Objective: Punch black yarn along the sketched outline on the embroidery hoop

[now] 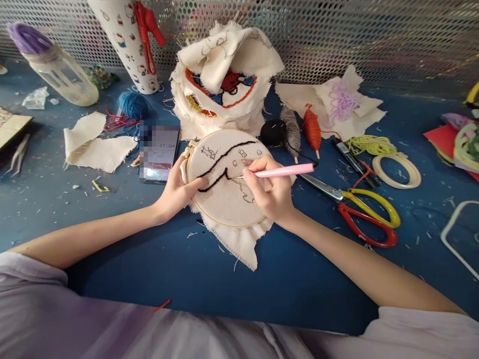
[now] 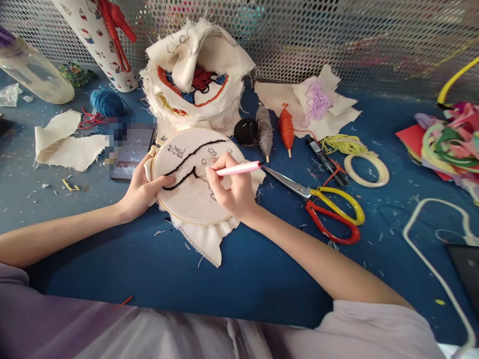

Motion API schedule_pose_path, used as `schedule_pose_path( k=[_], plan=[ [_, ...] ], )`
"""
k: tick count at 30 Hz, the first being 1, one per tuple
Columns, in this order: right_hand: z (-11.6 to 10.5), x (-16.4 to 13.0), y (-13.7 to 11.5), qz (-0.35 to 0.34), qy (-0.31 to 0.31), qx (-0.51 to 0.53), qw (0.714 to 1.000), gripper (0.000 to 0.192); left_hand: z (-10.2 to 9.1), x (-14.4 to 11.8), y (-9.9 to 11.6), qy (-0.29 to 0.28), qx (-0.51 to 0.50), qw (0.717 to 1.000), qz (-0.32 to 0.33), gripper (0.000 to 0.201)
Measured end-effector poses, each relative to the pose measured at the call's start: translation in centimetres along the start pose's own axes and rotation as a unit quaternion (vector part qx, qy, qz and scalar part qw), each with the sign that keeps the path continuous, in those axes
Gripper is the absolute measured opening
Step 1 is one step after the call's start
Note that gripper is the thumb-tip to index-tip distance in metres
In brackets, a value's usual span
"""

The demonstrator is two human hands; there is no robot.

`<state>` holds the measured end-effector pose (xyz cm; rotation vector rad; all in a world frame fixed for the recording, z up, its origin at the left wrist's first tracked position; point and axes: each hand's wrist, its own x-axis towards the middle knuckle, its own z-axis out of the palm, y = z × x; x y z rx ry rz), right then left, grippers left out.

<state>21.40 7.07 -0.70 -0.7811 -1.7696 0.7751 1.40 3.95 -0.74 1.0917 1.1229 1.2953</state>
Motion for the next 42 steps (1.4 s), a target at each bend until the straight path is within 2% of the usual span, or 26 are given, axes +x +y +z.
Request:
schedule_pose_path(
  k=[5,7,11,15,23,27,30,32,34,38,42],
  plan=[
    [0.23,0.10,-0.40,-0.053,-0.076,-0.111,0.990,0.012,0.01,-0.20,0.37,-0.003,0.014,1.000,0.016,0.048],
    [0.20,0.15,-0.58,-0.045,-0.084,-0.120,0.988,0.009,-0.06,-0.23,0.36,-0.007,0.011,1.000,0.024,0.051],
    [-0.08,0.10,-0.43,0.035,-0.019,-0.010,0.999,0.010,-0.25,-0.11,0.02,-0.017,0.001,1.000,0.019,0.053],
    [-0.18,0.20,-0.08,0.079,0.028,0.081,0.993,0.014,-0.37,0.07,-0.22,-0.017,-0.005,1.000,-0.009,0.049],
    [-0.11,0.28,0.03,0.081,0.032,0.090,0.992,0.015,-0.34,0.06,-0.23,-0.012,-0.009,1.000,-0.016,0.049],
    [0.01,0.21,-0.03,0.038,-0.001,0.022,0.999,0.016,-0.36,-0.05,-0.18,-0.015,-0.006,1.000,-0.007,0.051],
    [0.19,0.27,-0.40,-0.016,-0.067,-0.065,0.995,0.014,-0.46,-0.11,-0.17,-0.021,0.007,1.000,0.015,0.052],
    [0.21,0.31,-0.57,-0.026,-0.098,-0.092,0.991,0.012,-0.54,-0.12,-0.21,-0.024,0.018,0.999,0.030,0.052],
    [0.09,0.30,-0.56,0.004,-0.083,-0.061,0.995,0.011,-0.58,-0.07,-0.27,-0.027,0.024,0.999,0.033,0.053],
    [-0.28,0.32,-0.17,0.074,-0.003,0.044,0.996,0.014,-0.49,0.10,-0.26,-0.024,0.017,1.000,0.011,0.051],
    [-0.35,0.41,0.06,0.093,0.006,0.072,0.993,0.017,-0.34,0.14,-0.08,-0.009,0.021,1.000,-0.004,0.051]
  ],
)
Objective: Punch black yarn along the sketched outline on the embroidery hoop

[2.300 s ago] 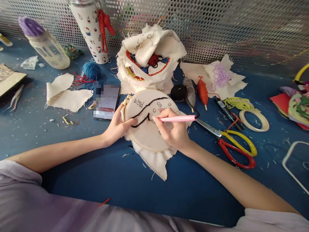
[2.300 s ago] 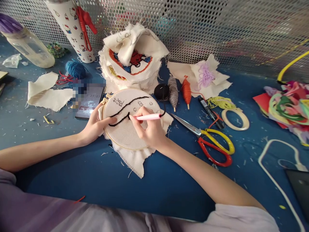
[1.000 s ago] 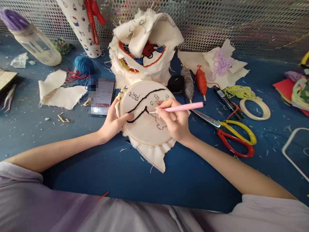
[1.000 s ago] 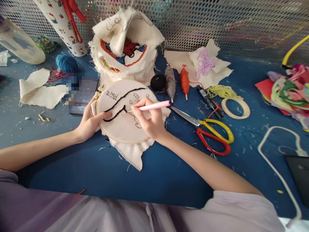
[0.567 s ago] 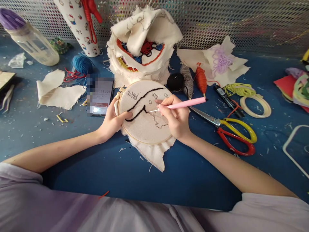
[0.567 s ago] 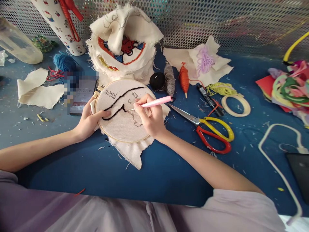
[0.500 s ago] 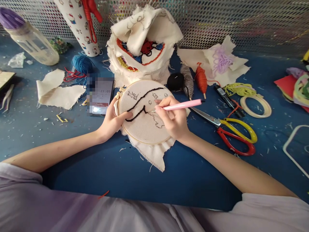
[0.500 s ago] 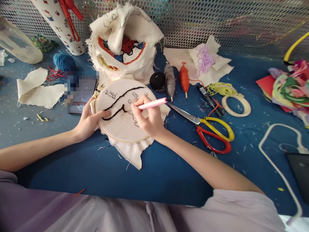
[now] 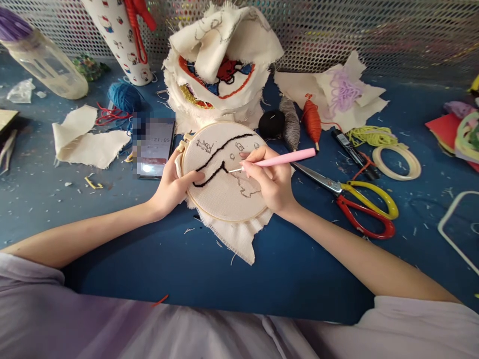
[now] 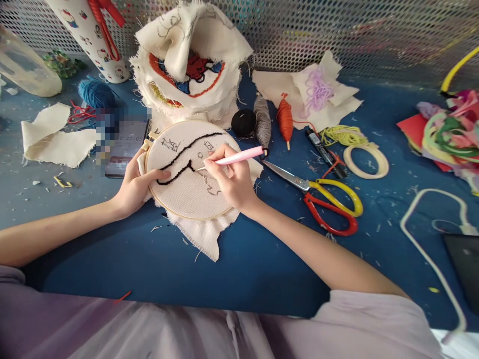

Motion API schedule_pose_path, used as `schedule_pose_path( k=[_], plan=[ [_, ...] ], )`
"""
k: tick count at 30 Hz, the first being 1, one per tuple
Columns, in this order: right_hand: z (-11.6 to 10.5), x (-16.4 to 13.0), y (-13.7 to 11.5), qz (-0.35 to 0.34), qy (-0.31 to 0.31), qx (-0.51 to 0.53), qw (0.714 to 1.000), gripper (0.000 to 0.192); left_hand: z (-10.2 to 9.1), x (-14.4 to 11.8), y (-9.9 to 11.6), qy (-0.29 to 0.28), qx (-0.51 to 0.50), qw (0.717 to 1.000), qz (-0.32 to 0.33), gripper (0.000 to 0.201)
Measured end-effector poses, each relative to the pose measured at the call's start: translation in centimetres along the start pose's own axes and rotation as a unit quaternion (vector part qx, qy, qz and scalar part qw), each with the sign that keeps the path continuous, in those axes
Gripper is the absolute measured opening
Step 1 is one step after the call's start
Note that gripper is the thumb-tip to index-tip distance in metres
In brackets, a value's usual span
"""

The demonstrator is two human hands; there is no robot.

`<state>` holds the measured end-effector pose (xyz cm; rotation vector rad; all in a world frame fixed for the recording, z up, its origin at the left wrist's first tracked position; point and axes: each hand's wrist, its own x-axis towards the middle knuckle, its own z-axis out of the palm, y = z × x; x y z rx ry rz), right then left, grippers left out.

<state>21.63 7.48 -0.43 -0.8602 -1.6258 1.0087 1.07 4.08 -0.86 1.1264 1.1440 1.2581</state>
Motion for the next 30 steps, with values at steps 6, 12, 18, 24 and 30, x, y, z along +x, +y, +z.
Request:
schedule_pose_path(
  k=[6,12,18,24,30],
  plan=[
    [0.16,0.08,-0.01,-0.001,0.022,0.039,0.999,0.016,0.03,-0.04,0.05,0.010,-0.004,1.000,-0.007,0.050],
    [0.17,-0.09,0.26,-0.016,0.022,0.006,1.000,0.017,0.02,0.00,0.00,0.006,-0.004,1.000,-0.008,0.052],
    [0.56,-0.30,-0.34,-0.118,-0.072,-0.163,0.977,0.014,0.01,-0.14,0.16,0.002,-0.003,1.000,-0.001,0.053],
    [0.43,-0.17,-0.54,-0.032,-0.053,-0.106,0.992,0.010,0.01,-0.06,0.07,0.001,-0.008,1.000,-0.006,0.052],
    [0.07,-0.30,-0.09,0.007,0.034,-0.027,0.999,0.016,-0.09,0.19,-0.15,-0.006,-0.021,1.000,-0.007,0.048]
  ],
)
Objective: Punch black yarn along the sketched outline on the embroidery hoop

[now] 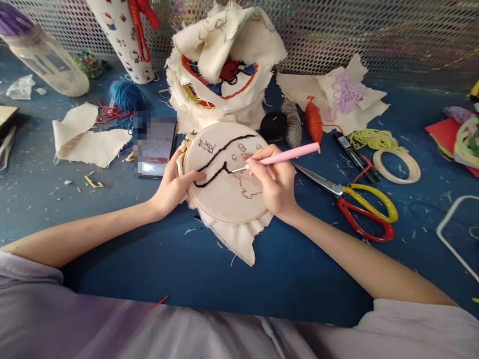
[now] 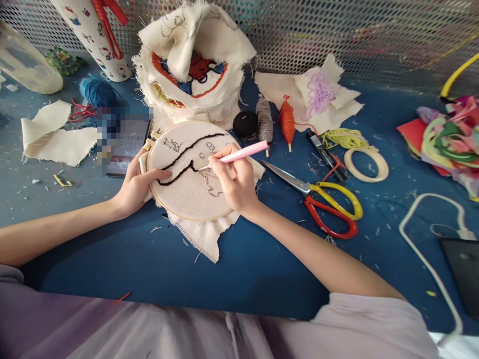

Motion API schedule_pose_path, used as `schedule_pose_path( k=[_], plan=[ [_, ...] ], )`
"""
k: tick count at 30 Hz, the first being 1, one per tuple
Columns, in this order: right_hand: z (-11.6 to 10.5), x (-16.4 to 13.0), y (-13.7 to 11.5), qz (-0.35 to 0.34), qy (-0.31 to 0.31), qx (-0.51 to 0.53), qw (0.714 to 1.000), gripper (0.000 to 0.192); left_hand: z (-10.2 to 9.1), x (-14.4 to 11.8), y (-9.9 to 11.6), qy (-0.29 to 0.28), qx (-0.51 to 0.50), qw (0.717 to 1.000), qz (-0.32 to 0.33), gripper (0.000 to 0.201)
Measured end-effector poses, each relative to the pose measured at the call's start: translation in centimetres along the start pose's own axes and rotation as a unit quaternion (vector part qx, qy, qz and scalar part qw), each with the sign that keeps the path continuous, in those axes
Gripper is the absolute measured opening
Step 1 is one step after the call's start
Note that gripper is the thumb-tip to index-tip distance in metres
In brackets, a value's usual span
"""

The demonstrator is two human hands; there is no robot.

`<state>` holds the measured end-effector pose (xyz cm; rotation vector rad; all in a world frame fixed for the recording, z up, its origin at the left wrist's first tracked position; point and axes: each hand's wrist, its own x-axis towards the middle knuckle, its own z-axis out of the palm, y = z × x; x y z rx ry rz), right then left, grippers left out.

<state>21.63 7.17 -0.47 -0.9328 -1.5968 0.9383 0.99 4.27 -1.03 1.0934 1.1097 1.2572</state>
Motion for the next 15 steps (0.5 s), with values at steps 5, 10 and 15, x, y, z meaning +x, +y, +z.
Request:
schedule_pose_path(
  k=[5,10,15],
  plan=[
    [0.15,0.09,0.12,0.000,0.011,0.025,1.000,0.021,-0.04,-0.04,0.03,-0.011,0.005,1.000,0.004,0.048],
    [0.16,0.08,0.51,-0.001,0.018,0.031,0.999,0.022,0.01,-0.05,0.11,-0.006,0.002,1.000,0.003,0.048],
    [0.15,-0.11,0.52,-0.042,-0.001,-0.007,0.999,0.015,0.03,-0.12,0.12,-0.005,-0.008,1.000,0.000,0.051]
  ],
)
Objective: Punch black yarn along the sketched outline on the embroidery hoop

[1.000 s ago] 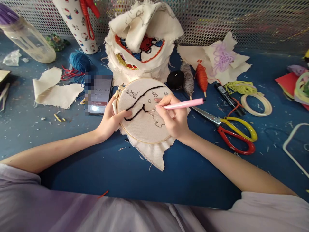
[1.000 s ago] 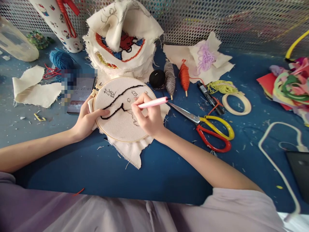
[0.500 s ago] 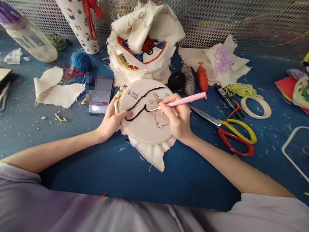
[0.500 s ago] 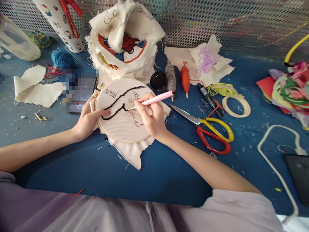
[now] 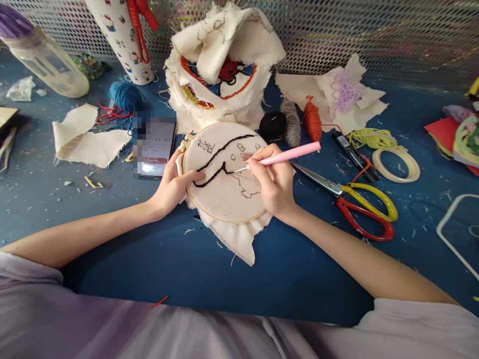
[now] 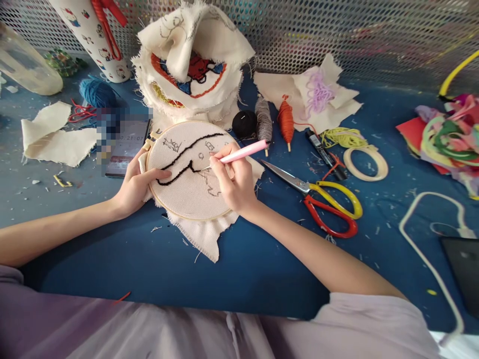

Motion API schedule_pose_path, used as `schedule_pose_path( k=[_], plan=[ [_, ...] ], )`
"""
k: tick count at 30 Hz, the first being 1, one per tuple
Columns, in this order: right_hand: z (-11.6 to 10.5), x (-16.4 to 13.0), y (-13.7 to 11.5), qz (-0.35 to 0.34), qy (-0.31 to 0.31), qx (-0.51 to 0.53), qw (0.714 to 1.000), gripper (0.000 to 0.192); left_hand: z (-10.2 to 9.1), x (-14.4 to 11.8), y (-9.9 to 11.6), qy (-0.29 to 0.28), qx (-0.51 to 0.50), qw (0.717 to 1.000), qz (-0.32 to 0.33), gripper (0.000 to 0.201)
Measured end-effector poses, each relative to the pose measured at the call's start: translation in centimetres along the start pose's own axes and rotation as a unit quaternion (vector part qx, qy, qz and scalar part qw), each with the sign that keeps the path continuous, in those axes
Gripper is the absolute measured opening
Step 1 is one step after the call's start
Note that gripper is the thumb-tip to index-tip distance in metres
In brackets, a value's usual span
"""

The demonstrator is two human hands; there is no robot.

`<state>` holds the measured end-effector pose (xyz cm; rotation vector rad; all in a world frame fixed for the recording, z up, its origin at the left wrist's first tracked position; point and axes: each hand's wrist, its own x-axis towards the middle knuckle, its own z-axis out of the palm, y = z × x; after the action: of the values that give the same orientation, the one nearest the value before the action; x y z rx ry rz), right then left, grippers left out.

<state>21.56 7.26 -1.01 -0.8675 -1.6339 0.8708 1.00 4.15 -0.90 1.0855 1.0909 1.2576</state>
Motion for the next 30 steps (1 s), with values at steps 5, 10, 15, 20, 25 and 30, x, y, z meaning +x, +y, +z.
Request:
schedule_pose_path(
  k=[5,10,15,20,25,30],
  plan=[
    [0.20,-0.02,-0.48,-0.097,-0.060,-0.108,0.988,0.011,0.00,-0.24,0.09,0.002,0.001,1.000,-0.001,0.053],
    [0.22,0.02,-0.62,-0.121,-0.113,-0.156,0.974,0.010,0.03,-0.28,0.20,0.003,0.002,1.000,0.009,0.054],
    [-0.14,0.03,-0.06,-0.016,-0.020,-0.004,1.000,0.010,-0.03,-0.09,0.10,-0.007,-0.005,1.000,-0.004,0.052],
    [-0.13,0.03,0.12,-0.003,0.000,0.032,0.999,0.013,-0.02,0.01,0.05,-0.007,-0.017,1.000,-0.007,0.051],
    [-0.06,0.00,0.09,0.003,0.016,0.054,0.998,0.014,0.04,-0.03,0.12,-0.008,-0.028,1.000,-0.010,0.051],
    [-0.07,0.01,0.09,0.005,0.020,0.051,0.998,0.014,-0.05,-0.01,-0.05,-0.005,-0.036,0.999,-0.012,0.051]
  ],
)
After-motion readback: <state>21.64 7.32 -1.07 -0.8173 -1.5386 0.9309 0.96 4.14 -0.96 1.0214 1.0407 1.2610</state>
